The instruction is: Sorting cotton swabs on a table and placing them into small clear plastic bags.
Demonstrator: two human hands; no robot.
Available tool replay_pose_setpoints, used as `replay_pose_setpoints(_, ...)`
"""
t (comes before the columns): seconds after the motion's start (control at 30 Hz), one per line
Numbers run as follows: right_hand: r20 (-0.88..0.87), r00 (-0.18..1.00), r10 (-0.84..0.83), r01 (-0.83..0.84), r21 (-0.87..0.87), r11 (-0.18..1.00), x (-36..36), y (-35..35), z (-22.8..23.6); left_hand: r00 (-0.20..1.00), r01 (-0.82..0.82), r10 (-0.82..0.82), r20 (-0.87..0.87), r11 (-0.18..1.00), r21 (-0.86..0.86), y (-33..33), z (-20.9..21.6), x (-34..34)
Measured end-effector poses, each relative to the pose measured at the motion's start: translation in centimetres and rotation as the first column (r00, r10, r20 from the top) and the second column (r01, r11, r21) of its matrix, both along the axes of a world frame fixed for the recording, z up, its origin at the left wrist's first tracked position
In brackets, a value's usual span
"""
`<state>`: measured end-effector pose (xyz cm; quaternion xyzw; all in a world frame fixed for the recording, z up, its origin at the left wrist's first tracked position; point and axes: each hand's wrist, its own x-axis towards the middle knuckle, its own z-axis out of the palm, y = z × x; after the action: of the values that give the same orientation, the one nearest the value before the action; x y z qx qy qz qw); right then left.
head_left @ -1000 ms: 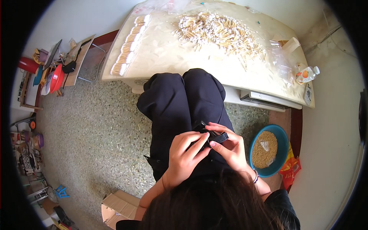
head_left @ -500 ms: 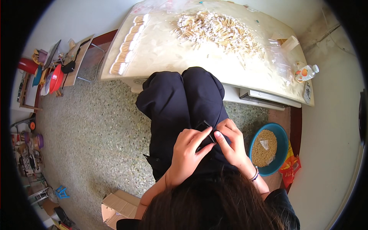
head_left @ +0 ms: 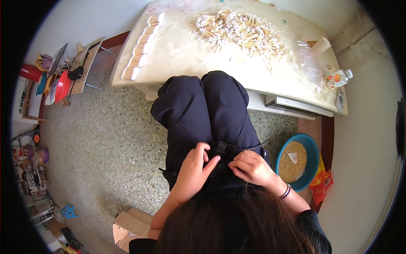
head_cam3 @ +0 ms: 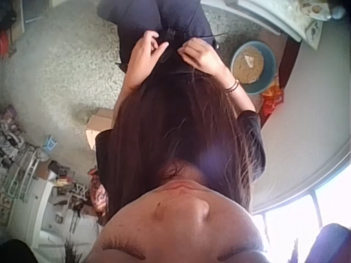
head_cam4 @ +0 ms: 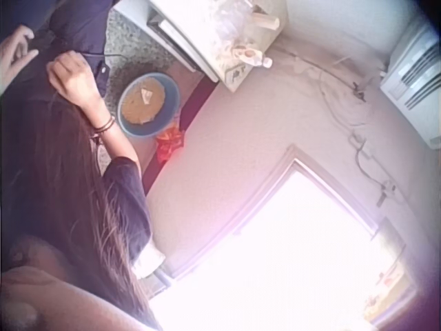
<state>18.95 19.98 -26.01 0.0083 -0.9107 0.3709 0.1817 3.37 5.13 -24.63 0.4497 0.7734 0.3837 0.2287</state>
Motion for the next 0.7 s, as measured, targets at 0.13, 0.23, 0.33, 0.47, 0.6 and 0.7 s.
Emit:
replay_pose_setpoints(0.13, 0.041, 0.994, 0.106, -0.105, -0.005, 0.994, 0.6, 0.0, -1.0, 0.995, 0.101, -0.101, -0.001, 0.993, -0.054, -1.3, -0.2, 1.4)
replay_pose_setpoints(0.23, 0.023, 0.984, 0.176, -0.177, 0.030, 0.984, 0.2, 0.1, -0.7, 0.998, -0.064, 0.062, -0.033, 0.996, -0.069, -1.5, -0.5, 2.3)
replay_pose_setpoints(0.33, -0.005, 0.971, 0.238, -0.236, 0.101, 0.966, -0.4, 0.2, -0.8, 0.995, 0.023, -0.038, -0.089, 0.986, -0.168, -1.3, 0.3, 2.1)
replay_pose_setpoints(0.47, -0.010, 0.966, 0.259, -0.253, 0.181, 0.950, -0.7, 0.3, -0.5, 0.993, -0.110, 0.112, 0.028, 0.992, -0.059, -0.6, 1.2, 2.3)
replay_pose_setpoints(0.6, 0.016, 0.946, 0.324, -0.320, 0.205, 0.925, -1.2, 0.6, -0.6, 0.913, -0.119, 0.027, 0.407, 0.972, 0.204, 1.3, 3.1, 2.7)
replay_pose_setpoints(0.7, 0.101, 0.924, 0.369, -0.307, -0.379, 0.873, -3.4, 0.2, -0.3, 0.975, 0.223, -0.207, -0.083, 0.891, 0.395, 2.9, 4.0, 3.6)
